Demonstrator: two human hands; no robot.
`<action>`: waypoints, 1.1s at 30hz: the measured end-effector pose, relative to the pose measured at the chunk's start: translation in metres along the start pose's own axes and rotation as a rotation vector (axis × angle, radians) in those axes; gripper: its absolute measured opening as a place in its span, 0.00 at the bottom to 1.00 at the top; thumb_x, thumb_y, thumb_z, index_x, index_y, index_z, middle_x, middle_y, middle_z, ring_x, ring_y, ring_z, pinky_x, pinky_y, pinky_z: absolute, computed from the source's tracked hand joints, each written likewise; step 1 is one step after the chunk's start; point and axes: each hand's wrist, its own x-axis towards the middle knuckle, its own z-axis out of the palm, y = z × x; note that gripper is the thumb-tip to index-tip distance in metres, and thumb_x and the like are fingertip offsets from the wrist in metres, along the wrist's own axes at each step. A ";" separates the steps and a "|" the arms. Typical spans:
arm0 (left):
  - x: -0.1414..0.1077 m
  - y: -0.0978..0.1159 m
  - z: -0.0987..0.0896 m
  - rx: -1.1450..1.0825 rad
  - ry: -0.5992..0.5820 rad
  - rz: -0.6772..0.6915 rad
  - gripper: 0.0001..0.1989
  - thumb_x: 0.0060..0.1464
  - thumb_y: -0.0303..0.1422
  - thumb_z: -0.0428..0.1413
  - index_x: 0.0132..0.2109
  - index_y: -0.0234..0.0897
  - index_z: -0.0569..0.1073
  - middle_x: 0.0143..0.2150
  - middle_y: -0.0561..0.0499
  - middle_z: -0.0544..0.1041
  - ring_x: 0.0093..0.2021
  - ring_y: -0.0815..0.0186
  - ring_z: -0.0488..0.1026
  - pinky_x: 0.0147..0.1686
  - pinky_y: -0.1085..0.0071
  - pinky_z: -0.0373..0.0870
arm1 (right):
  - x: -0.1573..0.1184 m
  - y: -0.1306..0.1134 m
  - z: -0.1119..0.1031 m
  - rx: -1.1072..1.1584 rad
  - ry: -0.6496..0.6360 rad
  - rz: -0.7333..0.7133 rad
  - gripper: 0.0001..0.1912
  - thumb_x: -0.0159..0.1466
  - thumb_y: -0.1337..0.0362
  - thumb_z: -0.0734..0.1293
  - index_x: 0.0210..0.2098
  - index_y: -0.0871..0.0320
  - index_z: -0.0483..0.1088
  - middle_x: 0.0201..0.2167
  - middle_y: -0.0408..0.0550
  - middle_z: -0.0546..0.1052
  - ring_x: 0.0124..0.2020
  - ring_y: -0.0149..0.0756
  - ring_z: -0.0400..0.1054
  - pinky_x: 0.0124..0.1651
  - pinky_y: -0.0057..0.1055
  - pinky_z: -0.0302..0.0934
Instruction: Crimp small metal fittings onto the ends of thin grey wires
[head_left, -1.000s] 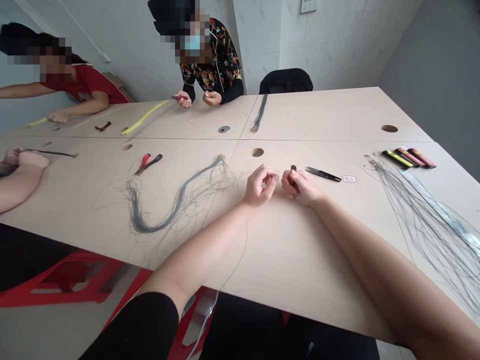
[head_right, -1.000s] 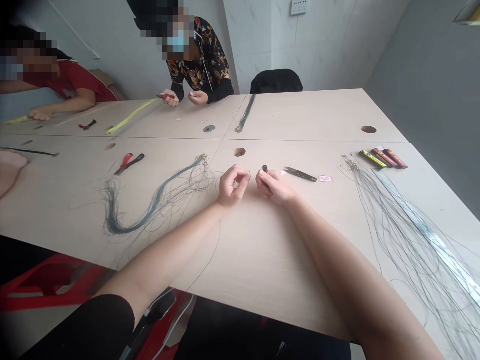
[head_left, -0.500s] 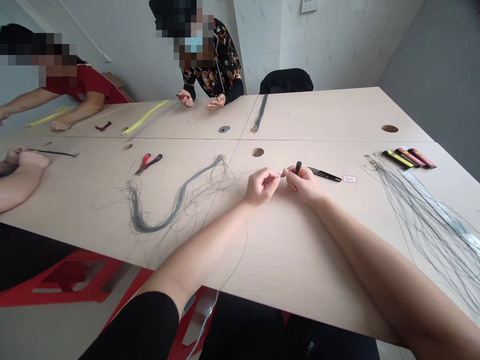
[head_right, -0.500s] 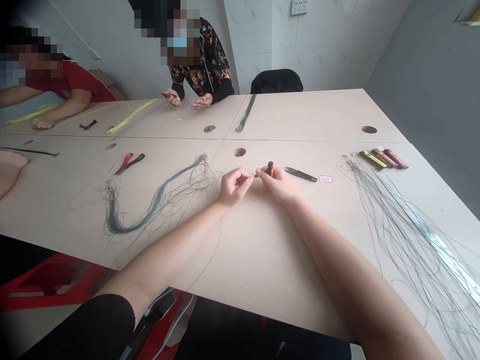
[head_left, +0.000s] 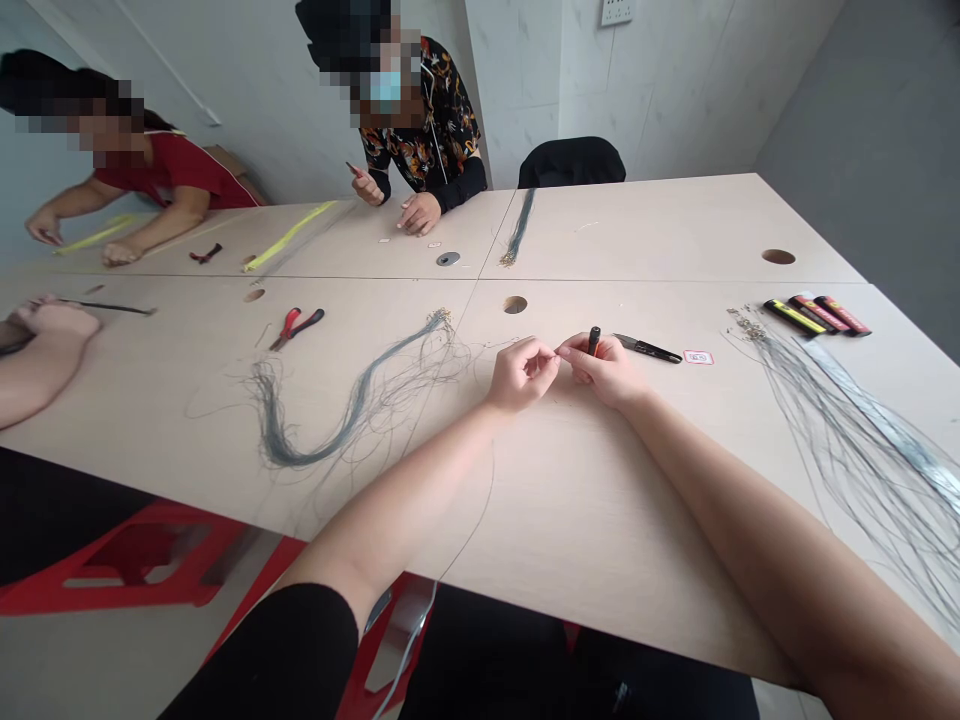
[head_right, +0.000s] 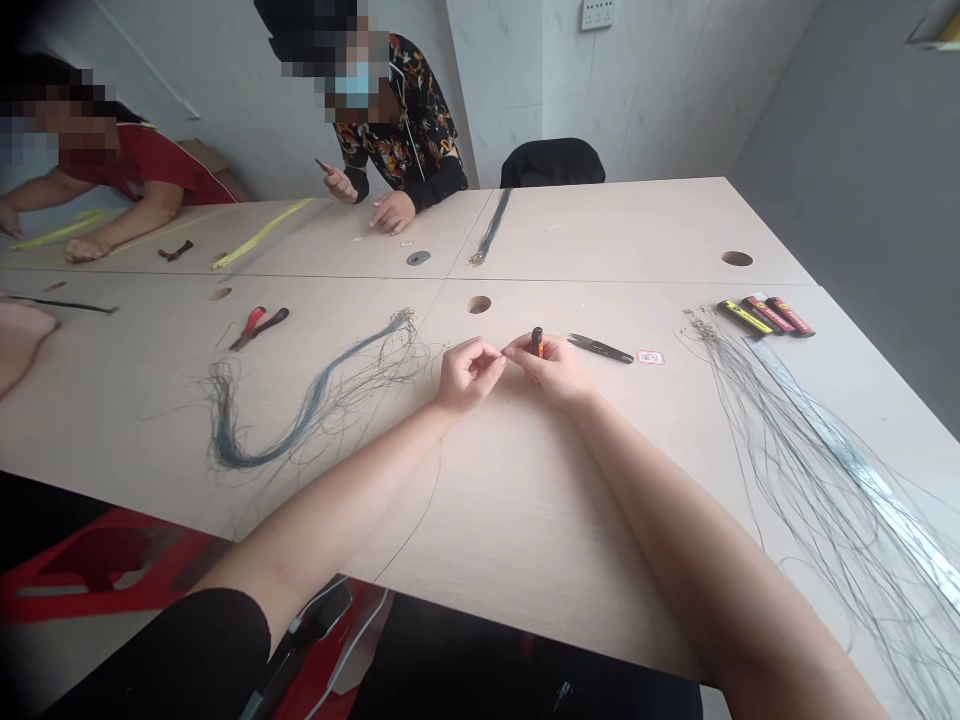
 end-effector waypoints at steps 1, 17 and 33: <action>0.000 0.000 0.000 0.010 0.005 0.006 0.10 0.53 0.32 0.53 0.25 0.36 0.66 0.20 0.56 0.65 0.20 0.74 0.59 0.21 0.74 0.56 | 0.000 0.000 0.000 -0.008 0.007 0.004 0.15 0.55 0.53 0.71 0.27 0.60 0.70 0.14 0.36 0.57 0.18 0.24 0.49 0.22 0.26 0.45; 0.002 -0.007 -0.005 0.347 -0.052 -0.075 0.12 0.59 0.34 0.45 0.28 0.37 0.66 0.27 0.52 0.71 0.28 0.69 0.67 0.28 0.72 0.59 | -0.002 -0.033 -0.009 -0.294 -0.205 0.234 0.10 0.53 0.59 0.68 0.25 0.60 0.68 0.15 0.35 0.54 0.18 0.23 0.46 0.23 0.27 0.40; 0.003 -0.008 -0.002 0.687 0.027 0.046 0.32 0.50 0.33 0.48 0.63 0.34 0.55 0.63 0.37 0.64 0.62 0.54 0.62 0.57 0.57 0.48 | -0.010 -0.137 -0.045 0.204 0.384 -0.134 0.07 0.53 0.66 0.69 0.26 0.56 0.64 0.14 0.33 0.45 0.16 0.24 0.37 0.19 0.29 0.33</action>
